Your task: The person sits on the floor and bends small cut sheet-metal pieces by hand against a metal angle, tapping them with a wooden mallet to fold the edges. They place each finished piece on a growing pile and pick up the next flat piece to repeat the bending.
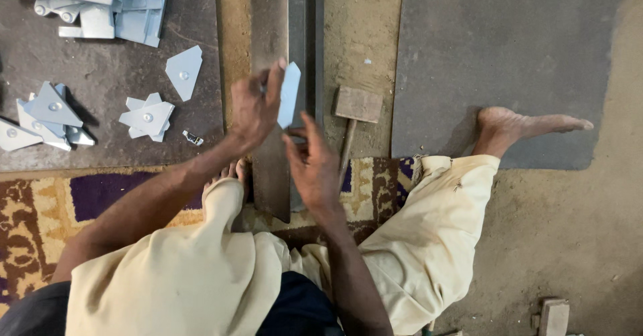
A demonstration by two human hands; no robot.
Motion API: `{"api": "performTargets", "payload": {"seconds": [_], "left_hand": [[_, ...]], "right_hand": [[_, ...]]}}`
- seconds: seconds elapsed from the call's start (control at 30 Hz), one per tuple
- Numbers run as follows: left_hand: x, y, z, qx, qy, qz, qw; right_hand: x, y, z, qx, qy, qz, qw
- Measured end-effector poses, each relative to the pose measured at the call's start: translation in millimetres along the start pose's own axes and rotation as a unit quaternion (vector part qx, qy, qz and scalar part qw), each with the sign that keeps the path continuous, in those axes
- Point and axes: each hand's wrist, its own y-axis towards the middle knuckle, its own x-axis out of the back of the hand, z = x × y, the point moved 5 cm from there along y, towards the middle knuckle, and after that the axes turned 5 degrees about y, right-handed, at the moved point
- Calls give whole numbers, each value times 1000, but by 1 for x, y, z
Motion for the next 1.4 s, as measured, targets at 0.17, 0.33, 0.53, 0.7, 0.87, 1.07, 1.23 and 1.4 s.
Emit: {"api": "performTargets", "payload": {"seconds": [0.17,0.33,0.53,0.7,0.87,1.07,1.23,1.4], "left_hand": [[-7,72,45,14,37,-63,997],[-22,94,57,-23,29,-95,995],[-34,92,60,55,-24,-41,997],[-36,91,60,50,-62,-62,995],[-34,91,53,7,-59,-78,995],[-33,92,56,109,-43,-54,992],[-32,88,49,89,-103,-92,986],[-30,90,46,79,-89,-98,988]], "right_hand": [[49,-3,-58,-30,-24,-93,995],[53,-29,-126,-52,-192,-98,975],[42,-46,-179,-154,-225,-34,962],[54,-41,-189,-217,-50,-28,975],[42,-33,-164,-342,358,26,868],[35,-23,-99,-274,231,-22,933],[15,-15,-53,-261,258,-2,930],[43,-6,5,-201,279,-28,939]]}}
